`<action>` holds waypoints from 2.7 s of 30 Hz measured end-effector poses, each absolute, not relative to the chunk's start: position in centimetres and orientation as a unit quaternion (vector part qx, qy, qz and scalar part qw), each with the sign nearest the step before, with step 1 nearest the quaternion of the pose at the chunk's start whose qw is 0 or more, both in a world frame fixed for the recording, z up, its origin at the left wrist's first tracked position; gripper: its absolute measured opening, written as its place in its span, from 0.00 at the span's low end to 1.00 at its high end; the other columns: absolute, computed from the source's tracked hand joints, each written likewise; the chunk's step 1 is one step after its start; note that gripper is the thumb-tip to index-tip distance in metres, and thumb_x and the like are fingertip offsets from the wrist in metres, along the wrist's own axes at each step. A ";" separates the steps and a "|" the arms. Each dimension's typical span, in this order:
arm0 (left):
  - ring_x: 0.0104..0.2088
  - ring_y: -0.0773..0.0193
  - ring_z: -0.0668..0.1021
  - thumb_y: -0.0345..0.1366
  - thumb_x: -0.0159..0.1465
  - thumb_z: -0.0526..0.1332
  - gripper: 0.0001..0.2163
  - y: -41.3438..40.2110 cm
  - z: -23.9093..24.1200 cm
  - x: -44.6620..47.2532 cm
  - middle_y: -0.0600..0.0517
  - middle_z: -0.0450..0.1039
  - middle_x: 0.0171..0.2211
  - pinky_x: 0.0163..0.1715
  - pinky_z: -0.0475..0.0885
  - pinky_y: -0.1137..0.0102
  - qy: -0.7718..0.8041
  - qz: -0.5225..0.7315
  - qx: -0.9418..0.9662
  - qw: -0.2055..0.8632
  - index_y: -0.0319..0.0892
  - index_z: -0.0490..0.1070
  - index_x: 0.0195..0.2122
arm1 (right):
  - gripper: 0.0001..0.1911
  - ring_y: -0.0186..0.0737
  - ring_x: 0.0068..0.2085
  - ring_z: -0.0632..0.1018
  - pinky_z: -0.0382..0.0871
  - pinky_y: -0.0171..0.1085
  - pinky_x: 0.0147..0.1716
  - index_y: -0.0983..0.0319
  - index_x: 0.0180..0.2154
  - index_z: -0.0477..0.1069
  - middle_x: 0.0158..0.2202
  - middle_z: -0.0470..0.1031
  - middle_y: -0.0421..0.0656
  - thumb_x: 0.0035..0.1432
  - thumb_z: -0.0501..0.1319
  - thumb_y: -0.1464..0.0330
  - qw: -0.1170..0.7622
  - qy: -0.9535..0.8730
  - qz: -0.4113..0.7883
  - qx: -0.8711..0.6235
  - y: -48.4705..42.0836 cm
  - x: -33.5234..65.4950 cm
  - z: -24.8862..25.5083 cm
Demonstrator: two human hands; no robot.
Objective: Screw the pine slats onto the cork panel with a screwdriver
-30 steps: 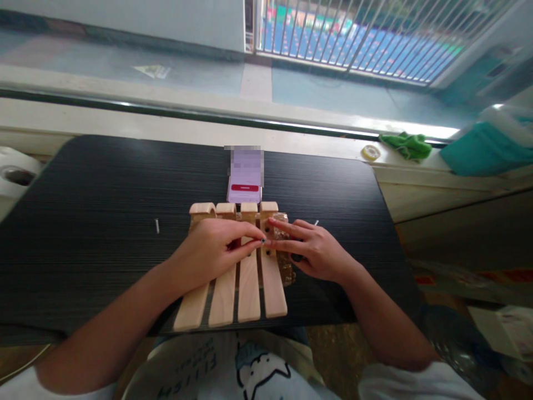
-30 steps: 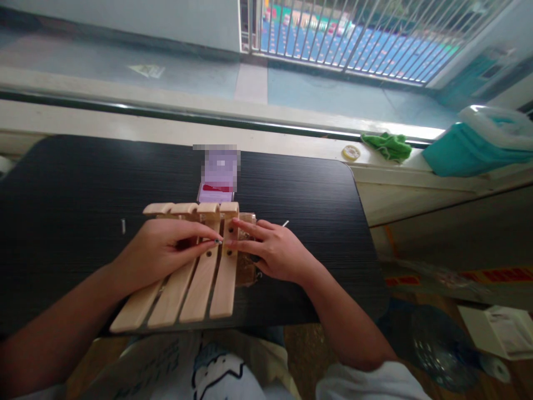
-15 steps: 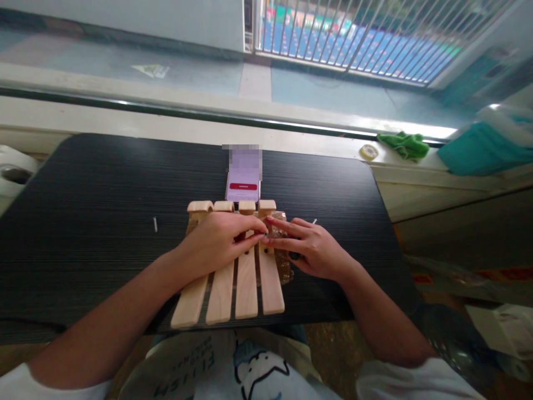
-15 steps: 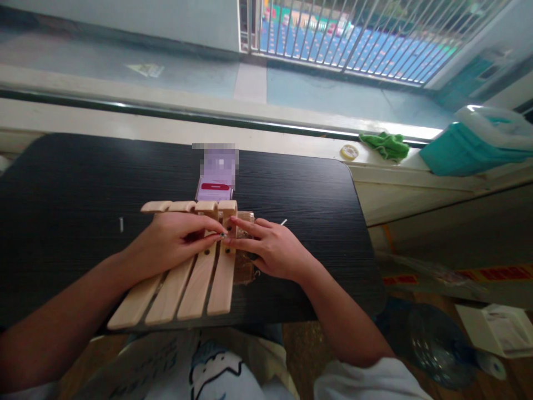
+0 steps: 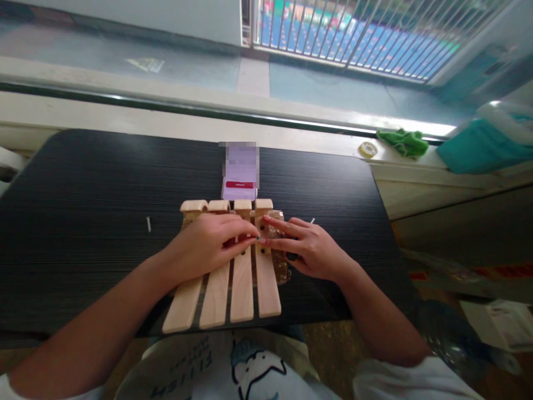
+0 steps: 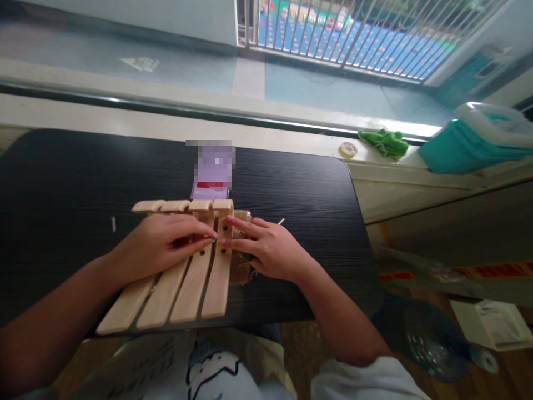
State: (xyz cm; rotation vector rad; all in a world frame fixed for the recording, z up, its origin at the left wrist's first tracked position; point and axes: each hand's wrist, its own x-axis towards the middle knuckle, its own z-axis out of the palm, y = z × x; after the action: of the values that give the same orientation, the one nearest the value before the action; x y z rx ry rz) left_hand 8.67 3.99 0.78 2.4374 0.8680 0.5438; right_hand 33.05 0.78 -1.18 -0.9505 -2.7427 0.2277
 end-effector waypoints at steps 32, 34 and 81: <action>0.15 0.76 0.65 0.37 0.64 0.60 0.09 3.0 1.5 6.7 0.61 0.66 0.15 0.16 0.58 0.79 0.394 0.311 0.838 0.215 0.42 0.78 0.33 | 0.28 0.43 0.41 0.77 0.78 0.43 0.38 0.56 0.53 0.72 0.61 0.68 0.47 0.50 0.59 0.79 0.136 -0.931 0.060 -0.332 0.6 32.9 -0.6; 0.15 0.76 0.65 0.37 0.65 0.59 0.09 3.2 1.7 7.4 0.61 0.67 0.15 0.17 0.58 0.79 0.381 0.298 0.845 0.226 0.42 0.78 0.34 | 0.28 0.43 0.41 0.77 0.78 0.43 0.38 0.55 0.53 0.72 0.62 0.68 0.47 0.51 0.59 0.79 0.137 -0.932 0.062 -0.331 0.6 32.8 -0.7; 0.27 0.65 0.77 0.37 0.66 0.57 0.09 4.1 0.9 11.5 0.51 0.77 0.27 0.29 0.66 0.72 0.421 0.127 0.885 0.151 0.39 0.75 0.41 | 0.27 0.47 0.58 0.74 0.72 0.51 0.52 0.52 0.55 0.69 0.66 0.62 0.44 0.56 0.56 0.77 0.130 -0.923 0.114 -0.344 0.9 33.2 -1.6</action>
State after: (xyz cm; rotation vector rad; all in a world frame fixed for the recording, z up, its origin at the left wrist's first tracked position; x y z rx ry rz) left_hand 11.46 4.06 0.92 2.5431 1.2084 0.3652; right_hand 33.19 0.90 -1.60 -1.0000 -2.6816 0.3316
